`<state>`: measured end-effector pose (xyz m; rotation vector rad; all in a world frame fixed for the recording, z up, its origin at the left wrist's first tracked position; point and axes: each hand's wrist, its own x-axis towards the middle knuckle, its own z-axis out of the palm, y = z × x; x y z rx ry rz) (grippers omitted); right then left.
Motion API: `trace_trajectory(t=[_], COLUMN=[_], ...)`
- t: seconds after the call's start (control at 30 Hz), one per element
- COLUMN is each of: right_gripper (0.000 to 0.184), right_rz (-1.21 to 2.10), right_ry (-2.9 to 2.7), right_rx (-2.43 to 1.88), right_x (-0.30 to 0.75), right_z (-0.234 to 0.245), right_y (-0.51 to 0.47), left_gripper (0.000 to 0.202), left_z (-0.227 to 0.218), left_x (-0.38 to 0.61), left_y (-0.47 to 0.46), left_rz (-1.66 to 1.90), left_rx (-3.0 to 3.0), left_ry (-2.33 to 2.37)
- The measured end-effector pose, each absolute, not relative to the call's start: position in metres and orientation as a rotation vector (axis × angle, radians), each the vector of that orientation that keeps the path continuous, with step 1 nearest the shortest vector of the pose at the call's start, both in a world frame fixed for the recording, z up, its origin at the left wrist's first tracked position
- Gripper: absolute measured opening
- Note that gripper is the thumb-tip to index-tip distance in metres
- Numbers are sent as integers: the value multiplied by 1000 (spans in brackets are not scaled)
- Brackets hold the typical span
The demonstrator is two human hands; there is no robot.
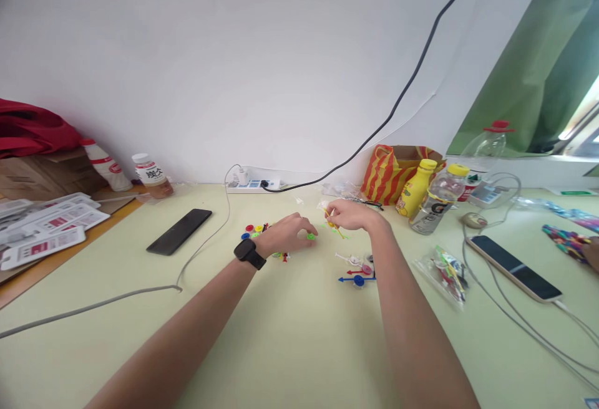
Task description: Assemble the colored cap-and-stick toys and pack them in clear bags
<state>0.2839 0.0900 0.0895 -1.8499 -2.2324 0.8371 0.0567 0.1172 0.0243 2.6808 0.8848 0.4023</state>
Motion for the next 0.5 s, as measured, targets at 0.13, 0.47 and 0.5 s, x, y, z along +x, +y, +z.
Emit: trace_trajectory(t=[0.13,0.47,0.5], right_gripper=[13,20,18], right_rz=[844,1030,1065], right_ry=[-2237,-1868,-1828], right_rx=[-1790,-1546,-1502], right_x=[279,256,255], right_z=[87,78,77], right_y=[92,94,95], left_gripper=[19,36,36], left_z=[17,52,55], left_x=[50,45,47], left_y=[124,119,117], left_rz=[406,1031,1011], left_rx=[2698,2346,2315], left_ry=[953,844,788])
